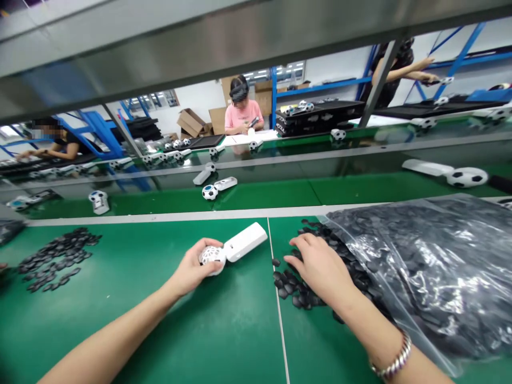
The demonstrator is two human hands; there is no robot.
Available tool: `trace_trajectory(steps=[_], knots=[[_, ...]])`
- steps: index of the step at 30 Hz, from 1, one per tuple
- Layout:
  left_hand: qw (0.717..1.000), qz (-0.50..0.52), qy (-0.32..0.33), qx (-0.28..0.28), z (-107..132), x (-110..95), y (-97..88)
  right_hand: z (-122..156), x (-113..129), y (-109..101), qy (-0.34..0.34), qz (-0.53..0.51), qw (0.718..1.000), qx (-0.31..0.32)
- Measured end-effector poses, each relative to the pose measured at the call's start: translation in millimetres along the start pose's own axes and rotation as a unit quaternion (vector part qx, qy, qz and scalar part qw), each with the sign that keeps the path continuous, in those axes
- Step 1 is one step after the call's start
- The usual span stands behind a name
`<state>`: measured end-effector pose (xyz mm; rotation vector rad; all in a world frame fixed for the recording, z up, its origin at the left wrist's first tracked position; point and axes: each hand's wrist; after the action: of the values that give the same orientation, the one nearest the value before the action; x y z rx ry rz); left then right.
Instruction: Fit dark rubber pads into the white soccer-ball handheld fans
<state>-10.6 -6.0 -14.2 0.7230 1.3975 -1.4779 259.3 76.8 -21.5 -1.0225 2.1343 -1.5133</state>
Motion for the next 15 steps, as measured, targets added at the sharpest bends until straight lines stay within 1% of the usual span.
trace_trajectory(steps=[3, 6, 8, 10, 13, 15], knots=[[0.997, -0.008, 0.041, -0.059, -30, -14, -9.0, 1, -8, 2, 0.002, 0.041, 0.999, 0.032], [0.989, -0.041, 0.087, -0.111, -75, -32, -5.3, 2, -6, 4, -0.008, 0.046, 0.998, 0.047], [0.981, -0.071, 0.116, -0.141, -111, -44, 5.2, 2, -4, 4, -0.01, 0.055, 0.997, 0.054], [0.971, -0.103, 0.136, -0.165, -146, -50, 20.9, 4, -4, 5, -0.007, 0.073, 0.996, 0.059], [0.961, -0.153, 0.141, -0.181, -189, -50, 47.2, 6, -4, 7, 0.002, 0.1, 0.993, 0.068], [0.956, -0.184, 0.134, -0.183, -207, -44, 61.5, 6, -3, 9, 0.008, 0.107, 0.991, 0.078]])
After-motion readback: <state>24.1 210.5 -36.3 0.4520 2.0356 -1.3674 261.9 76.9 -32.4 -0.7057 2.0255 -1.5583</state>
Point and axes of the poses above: each hand's wrist, its own z-axis away from the middle knuckle, its own y-axis out of the palm, x = y × z, and after that the axes turned 13 degrees about -y, right-handed
